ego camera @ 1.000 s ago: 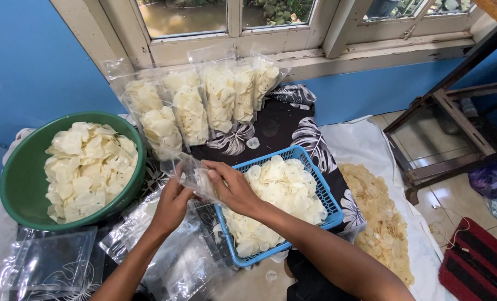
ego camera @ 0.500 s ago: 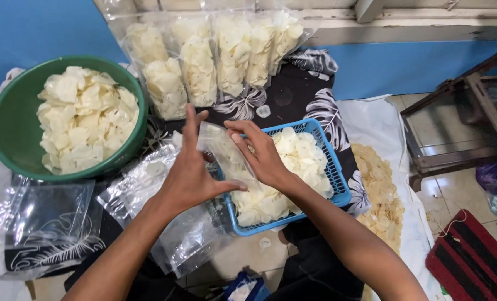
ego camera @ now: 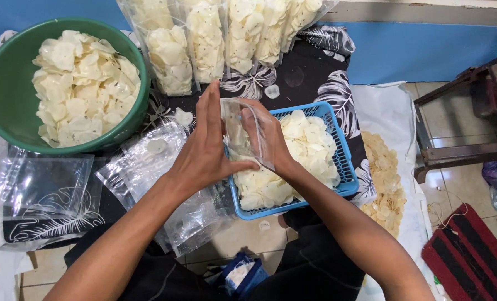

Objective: Packaging chips into plastic bags from a basket and a bowl

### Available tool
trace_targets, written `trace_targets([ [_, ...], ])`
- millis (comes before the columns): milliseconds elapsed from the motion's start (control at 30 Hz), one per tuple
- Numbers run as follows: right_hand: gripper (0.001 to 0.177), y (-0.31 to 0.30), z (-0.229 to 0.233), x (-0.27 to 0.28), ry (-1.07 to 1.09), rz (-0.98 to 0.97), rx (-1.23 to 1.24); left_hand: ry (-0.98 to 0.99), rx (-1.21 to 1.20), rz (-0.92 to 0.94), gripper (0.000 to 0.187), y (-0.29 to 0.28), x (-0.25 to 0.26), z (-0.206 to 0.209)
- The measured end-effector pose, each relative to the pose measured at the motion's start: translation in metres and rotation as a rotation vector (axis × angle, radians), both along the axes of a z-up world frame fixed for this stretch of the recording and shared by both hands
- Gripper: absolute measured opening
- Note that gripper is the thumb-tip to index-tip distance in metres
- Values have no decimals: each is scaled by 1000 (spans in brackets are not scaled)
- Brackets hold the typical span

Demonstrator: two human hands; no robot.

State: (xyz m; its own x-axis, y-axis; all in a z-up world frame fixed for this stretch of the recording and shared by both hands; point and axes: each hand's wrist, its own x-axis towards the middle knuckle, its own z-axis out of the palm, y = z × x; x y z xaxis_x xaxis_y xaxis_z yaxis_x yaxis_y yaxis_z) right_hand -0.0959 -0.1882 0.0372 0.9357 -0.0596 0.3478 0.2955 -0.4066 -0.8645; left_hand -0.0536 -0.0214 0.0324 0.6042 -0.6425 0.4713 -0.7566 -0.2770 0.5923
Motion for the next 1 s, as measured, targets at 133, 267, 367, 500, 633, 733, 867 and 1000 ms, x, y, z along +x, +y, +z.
trace_targets([
  [133,37,-1,8,-6,139,64,171,-54,41,64,148,3,4,-4],
  [267,42,-16,27,-12,105,166,-138,-49,-59,106,143,10,16,-11],
  [367,66,-48,28,-28,261,288,-448,-64,-86,180,140,28,34,-13],
  [500,132,-63,17,-44,816,380,-894,81,-50,211,125,51,49,-11],
  [633,95,-53,-17,-50,725,426,-1089,481,-124,110,127,50,48,-39],
  [733,57,-62,-28,-41,654,355,-1041,560,-99,88,122,42,40,-38],
  [867,41,-76,-17,-33,641,250,-867,524,6,118,121,36,28,-34],
  [1000,46,-76,3,-24,589,204,-667,418,100,132,136,26,23,-49],
])
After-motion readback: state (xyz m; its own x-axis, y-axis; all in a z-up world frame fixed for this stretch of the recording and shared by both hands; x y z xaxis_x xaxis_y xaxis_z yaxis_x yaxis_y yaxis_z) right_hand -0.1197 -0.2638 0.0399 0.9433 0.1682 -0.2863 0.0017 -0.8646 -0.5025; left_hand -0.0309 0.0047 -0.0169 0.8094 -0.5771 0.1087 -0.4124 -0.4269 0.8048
